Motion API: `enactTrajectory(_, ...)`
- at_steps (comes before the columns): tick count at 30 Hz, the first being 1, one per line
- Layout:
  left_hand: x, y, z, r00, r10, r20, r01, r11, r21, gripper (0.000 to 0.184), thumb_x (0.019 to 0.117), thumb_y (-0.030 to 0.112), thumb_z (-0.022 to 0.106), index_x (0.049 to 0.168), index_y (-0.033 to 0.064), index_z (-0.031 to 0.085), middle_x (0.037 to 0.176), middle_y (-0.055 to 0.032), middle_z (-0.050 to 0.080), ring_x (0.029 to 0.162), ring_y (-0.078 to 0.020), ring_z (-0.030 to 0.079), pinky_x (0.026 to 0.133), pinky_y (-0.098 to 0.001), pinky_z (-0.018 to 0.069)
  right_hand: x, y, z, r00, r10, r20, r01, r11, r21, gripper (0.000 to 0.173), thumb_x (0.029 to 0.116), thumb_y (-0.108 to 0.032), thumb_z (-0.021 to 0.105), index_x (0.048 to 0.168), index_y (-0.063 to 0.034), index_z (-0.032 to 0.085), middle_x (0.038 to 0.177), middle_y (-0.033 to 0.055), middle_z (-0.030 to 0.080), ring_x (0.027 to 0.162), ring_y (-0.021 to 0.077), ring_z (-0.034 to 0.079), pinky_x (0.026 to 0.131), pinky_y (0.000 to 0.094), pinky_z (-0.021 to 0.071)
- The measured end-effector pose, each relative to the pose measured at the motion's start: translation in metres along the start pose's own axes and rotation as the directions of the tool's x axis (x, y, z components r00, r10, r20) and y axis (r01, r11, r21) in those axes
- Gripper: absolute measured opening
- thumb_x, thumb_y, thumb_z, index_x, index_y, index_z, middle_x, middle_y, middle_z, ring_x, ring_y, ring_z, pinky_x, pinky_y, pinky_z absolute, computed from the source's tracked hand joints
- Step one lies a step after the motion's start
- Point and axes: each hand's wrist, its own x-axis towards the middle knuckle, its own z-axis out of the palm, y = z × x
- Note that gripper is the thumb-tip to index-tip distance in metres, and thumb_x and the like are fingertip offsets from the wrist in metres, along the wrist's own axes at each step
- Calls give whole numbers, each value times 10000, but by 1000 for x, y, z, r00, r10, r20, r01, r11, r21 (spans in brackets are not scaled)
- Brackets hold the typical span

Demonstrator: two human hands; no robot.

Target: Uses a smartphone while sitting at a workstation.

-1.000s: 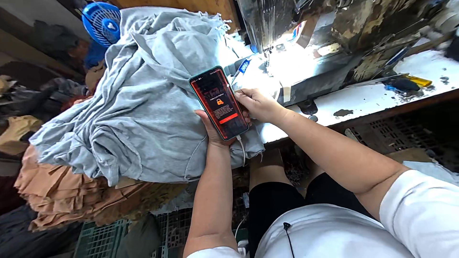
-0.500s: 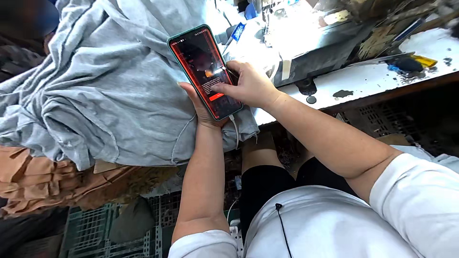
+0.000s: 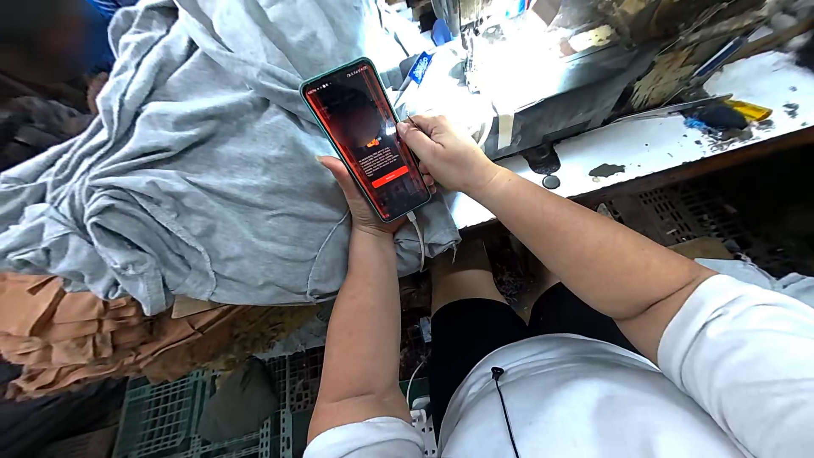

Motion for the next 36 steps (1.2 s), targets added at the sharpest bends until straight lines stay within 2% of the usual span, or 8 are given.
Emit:
enactTrajectory(8,-1,1,1,1000,-28,-11,27,998,-49,778,726,771,699,1249,196,680,1140,-36,741,1086,-168,702,962,-392,576,2,-1,2,999,36,-32,-36,999,19,436,1129,-331,359,939,-67,649,687,17,555,518,114,552,514,334,515)
enactTrajectory(13,-3,1,0,999,-28,-35,29,1000,4,806,710,805,687,1246,202,683,1114,-53,748,1034,-192,722,905,-426,604,6,-9,-3,997,70,22,-71,997,21,472,1119,-395,372,858,-83,612,657,25,549,486,122,545,479,339,505)
enactTrajectory(18,-4,0,1,998,-7,-65,7,1000,0,789,711,801,685,1234,210,690,1126,-34,751,1070,-171,714,942,-404,590,9,-21,-5,998,60,25,-59,997,-59,461,1083,-410,490,795,-70,607,639,15,534,521,109,537,501,321,456)
enactTrajectory(24,-3,0,1,1000,0,-28,0,1000,-20,767,734,779,688,1252,214,677,1153,-25,742,1104,-162,699,978,-398,571,9,-20,0,999,37,-17,-39,991,-126,434,1022,-458,589,840,-67,643,659,20,556,550,123,559,519,348,471)
enactTrajectory(27,-3,0,4,999,7,-34,-7,1000,-8,754,732,777,689,1241,220,686,1140,-23,748,1095,-156,703,970,-395,575,8,-25,2,999,38,-36,-44,977,-208,420,997,-441,647,955,-25,681,768,58,622,680,158,613,626,382,496)
enactTrajectory(30,-3,0,5,999,9,-52,-9,1000,-7,746,727,766,703,1237,222,688,1134,-25,752,1085,-157,710,962,-392,582,7,-25,1,999,36,-30,-41,984,-174,421,1010,-438,630,925,-27,668,747,51,605,652,142,599,605,361,488)
enactTrajectory(33,-3,0,2,999,-39,-19,38,999,-33,779,715,788,693,1244,216,693,1130,-48,751,1054,-199,723,924,-436,600,9,-20,-3,997,75,3,-75,996,-51,467,1061,-455,504,845,-67,647,665,27,573,532,122,572,499,346,487)
enactTrajectory(36,-3,0,1,998,-69,-11,69,997,-27,794,697,819,678,1219,222,705,1097,-53,757,1015,-206,731,888,-437,611,13,-16,-4,993,115,10,-115,993,7,506,1095,-426,398,814,-76,630,646,39,577,505,142,568,478,367,485)
